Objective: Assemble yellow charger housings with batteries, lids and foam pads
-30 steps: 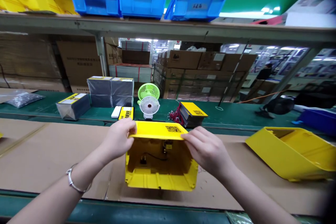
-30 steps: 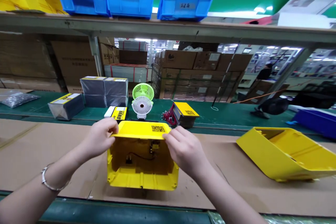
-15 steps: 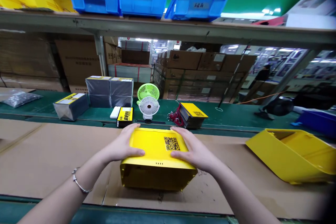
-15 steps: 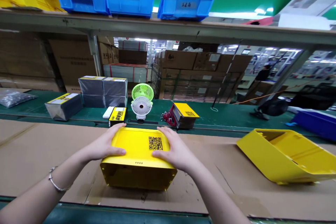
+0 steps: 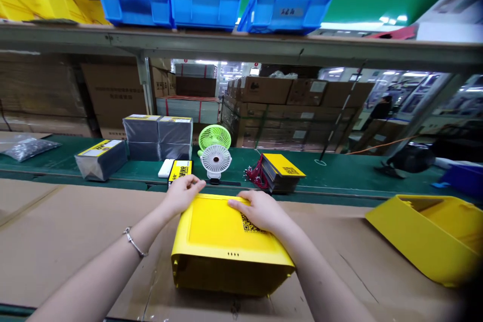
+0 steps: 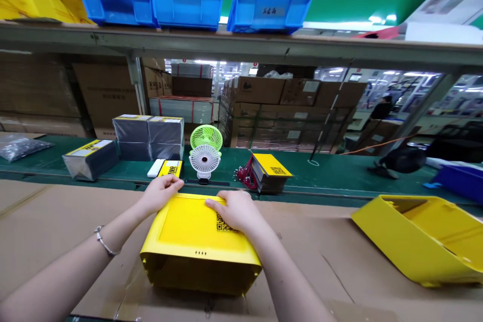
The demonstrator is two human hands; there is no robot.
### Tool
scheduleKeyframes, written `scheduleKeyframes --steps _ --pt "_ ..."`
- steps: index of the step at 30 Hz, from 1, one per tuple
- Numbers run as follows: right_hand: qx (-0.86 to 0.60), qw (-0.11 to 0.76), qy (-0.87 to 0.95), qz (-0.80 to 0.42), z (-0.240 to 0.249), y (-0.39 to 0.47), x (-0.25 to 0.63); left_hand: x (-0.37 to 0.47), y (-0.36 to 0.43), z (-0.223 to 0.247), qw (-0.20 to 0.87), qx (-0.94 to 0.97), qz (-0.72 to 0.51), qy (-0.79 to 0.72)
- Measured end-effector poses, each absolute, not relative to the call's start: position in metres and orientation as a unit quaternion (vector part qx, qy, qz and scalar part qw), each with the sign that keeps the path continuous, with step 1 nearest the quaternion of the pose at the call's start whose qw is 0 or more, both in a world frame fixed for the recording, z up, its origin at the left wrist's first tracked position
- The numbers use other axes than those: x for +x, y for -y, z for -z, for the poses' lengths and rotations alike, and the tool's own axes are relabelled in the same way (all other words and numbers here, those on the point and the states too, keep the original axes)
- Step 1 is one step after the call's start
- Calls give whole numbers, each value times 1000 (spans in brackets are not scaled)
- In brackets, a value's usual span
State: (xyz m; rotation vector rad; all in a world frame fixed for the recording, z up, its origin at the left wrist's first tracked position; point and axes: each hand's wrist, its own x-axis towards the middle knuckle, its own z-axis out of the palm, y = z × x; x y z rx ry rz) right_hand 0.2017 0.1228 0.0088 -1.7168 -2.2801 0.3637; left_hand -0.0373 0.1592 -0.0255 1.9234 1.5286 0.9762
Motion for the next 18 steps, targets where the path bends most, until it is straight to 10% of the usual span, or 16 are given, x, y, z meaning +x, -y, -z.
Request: scheduleKeyframes --steps 18 --pt "-581 151 792 -114 -3 -126 207 -87 -218 117 66 723 -256 -639"
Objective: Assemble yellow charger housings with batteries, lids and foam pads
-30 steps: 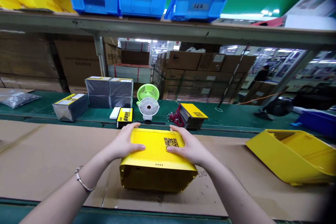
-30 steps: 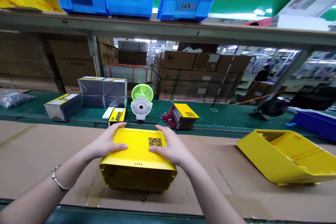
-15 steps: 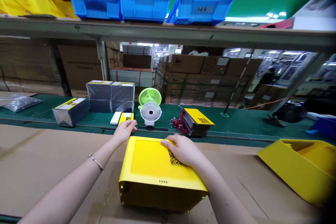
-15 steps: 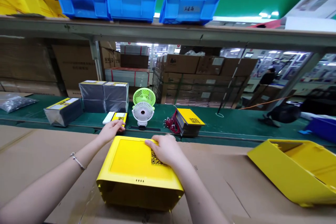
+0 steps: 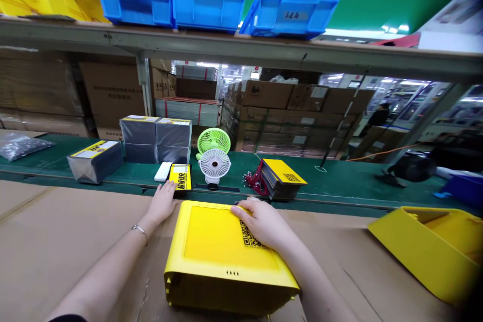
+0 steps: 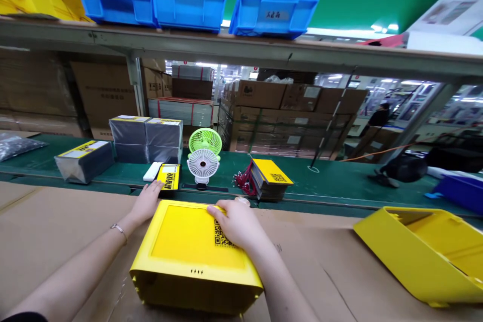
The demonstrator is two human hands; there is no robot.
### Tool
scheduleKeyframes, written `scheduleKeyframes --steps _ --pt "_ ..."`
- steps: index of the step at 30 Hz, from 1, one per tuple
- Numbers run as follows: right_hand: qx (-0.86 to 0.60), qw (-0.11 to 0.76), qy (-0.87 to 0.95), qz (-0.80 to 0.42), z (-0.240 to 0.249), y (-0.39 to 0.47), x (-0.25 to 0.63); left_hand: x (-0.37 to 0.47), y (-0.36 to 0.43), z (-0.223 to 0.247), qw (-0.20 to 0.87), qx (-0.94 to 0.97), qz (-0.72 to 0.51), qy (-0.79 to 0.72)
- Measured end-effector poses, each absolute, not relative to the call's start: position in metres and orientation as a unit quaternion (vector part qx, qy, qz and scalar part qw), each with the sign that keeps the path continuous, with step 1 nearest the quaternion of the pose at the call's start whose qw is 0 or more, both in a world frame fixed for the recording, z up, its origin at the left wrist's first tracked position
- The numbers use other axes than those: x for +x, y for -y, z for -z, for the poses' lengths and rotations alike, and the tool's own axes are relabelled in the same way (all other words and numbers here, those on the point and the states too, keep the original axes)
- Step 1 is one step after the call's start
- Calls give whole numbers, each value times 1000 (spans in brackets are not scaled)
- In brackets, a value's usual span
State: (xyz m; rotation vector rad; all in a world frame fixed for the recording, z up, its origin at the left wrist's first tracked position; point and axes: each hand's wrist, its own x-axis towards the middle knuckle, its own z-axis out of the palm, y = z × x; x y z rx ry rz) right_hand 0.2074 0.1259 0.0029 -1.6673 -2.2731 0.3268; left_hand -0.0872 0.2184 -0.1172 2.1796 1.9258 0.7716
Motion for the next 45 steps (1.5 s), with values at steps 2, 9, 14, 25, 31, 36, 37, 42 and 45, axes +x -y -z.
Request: scheduleKeyframes --steps 2,9,14,25,31,36,37,42,45 --pt "-581 152 792 -115 -3 -126 207 -91 -215 111 68 727 -257 -633" --pt "-590 167 777 -143 -4 -124 205 -111 -198 55 57 697 -355 -620" --pt "-587 195 773 -144 -5 -118 203 -103 -164 6 59 632 -506 -584" --pt "-494 500 694 -154 -20 -74 198 -45 -44 -55 478 574 -552 -371" --pt "-401 378 779 -300 -56 -17 169 -20 -4 -40 386 711 -426 -406" --pt "-373 444 744 -333 -63 0 162 -9 5 -33 516 621 -476 -350" --pt "-366 468 736 -324 -63 2 162 -6 7 -32 582 579 -479 -310" --pt "-357 587 709 -161 -62 6 163 11 23 -14 851 369 -357 -114" --pt "-330 613 717 -28 -54 6 160 17 29 3 910 296 -274 -93"
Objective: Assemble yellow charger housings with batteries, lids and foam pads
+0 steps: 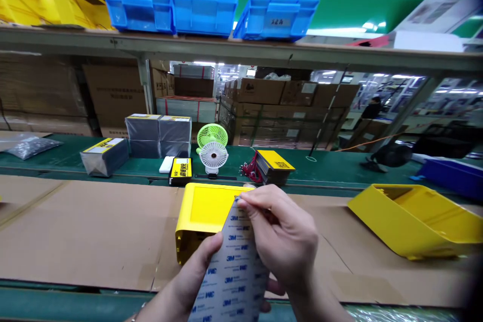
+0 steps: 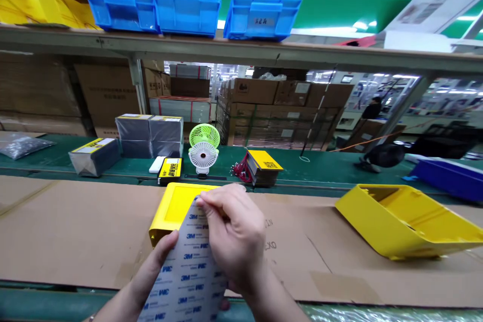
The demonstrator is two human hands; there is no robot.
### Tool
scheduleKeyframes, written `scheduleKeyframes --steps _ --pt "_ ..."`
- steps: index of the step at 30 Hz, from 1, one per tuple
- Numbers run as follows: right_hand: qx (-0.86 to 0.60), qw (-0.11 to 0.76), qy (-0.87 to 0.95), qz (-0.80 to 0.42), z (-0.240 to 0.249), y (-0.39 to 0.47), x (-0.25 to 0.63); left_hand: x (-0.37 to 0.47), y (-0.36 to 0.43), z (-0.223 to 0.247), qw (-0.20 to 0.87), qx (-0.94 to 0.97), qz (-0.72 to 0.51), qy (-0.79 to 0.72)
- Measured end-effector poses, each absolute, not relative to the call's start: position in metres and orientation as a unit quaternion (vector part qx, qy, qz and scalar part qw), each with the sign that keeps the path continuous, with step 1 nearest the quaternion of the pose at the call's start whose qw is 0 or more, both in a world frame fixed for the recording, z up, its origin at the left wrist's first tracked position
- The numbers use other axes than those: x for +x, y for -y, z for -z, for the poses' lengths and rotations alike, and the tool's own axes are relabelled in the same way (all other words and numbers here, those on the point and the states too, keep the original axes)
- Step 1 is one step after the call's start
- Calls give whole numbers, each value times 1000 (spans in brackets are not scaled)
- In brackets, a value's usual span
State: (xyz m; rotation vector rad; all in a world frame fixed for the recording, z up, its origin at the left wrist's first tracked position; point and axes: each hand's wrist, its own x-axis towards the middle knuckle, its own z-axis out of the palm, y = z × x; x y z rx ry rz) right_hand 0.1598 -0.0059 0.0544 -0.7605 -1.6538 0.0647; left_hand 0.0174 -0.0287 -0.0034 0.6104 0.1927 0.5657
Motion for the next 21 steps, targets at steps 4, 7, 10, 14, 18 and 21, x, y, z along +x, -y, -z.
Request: scheduleKeyframes --steps 4,7,10,14,18,21 --pt "-297 588 746 100 -46 6 157 20 28 15 910 256 -314 -91" --pt "-328 552 759 108 -47 8 157 21 29 8 885 268 -360 -126" --pt "-367 536 754 95 -52 10 157 21 31 -4 834 336 -403 -172" --pt "-396 522 754 45 -59 12 156 19 33 -13 782 421 -414 -198" --pt "-410 489 769 -24 -62 14 156 17 34 -14 768 447 -394 -232" --pt "-412 468 780 -46 -62 14 158 18 36 -13 774 434 -383 -255"
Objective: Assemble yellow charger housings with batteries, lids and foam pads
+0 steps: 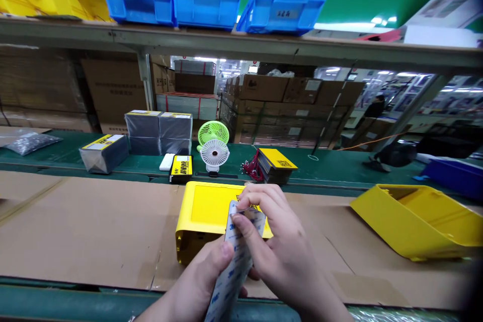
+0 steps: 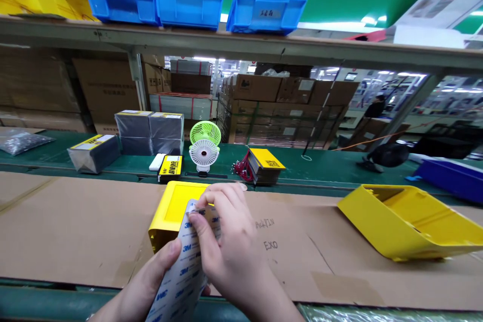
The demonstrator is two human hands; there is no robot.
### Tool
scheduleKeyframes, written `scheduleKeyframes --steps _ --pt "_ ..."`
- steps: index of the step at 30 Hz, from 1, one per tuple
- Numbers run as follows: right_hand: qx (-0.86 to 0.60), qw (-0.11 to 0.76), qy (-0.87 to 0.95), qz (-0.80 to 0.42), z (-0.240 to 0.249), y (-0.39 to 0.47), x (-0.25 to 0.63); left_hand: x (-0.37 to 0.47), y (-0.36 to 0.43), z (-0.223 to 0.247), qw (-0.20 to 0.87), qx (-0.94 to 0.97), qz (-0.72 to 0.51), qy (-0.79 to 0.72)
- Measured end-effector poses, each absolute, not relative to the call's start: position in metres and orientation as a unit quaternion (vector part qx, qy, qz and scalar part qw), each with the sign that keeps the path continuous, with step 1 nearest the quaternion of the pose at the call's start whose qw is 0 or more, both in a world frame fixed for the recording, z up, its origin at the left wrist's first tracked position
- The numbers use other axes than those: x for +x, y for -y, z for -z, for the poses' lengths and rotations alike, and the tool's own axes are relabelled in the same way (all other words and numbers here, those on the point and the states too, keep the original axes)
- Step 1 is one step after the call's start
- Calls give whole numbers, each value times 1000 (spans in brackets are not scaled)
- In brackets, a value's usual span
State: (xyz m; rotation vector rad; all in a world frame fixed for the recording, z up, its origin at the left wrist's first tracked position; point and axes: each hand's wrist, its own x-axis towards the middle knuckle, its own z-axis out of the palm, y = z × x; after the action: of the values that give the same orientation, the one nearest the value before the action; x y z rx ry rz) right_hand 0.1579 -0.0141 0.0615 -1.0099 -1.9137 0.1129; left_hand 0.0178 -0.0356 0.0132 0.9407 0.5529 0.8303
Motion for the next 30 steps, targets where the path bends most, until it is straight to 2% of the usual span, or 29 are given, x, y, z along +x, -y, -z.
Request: scheduleKeyframes --steps 6,14,17,24,30 --pt "-400 466 788 -42 -54 11 158 19 33 -9 821 358 -357 -267" --pt "-344 523 770 123 -48 10 158 14 26 -7 868 265 -359 -217" --pt "-323 539 771 103 -46 8 158 14 27 -6 865 275 -356 -220" --pt "-331 606 720 -74 -47 4 160 13 26 -8 859 315 -359 -185" --pt "-316 533 785 -2 -57 8 164 17 22 -7 893 256 -346 -131"
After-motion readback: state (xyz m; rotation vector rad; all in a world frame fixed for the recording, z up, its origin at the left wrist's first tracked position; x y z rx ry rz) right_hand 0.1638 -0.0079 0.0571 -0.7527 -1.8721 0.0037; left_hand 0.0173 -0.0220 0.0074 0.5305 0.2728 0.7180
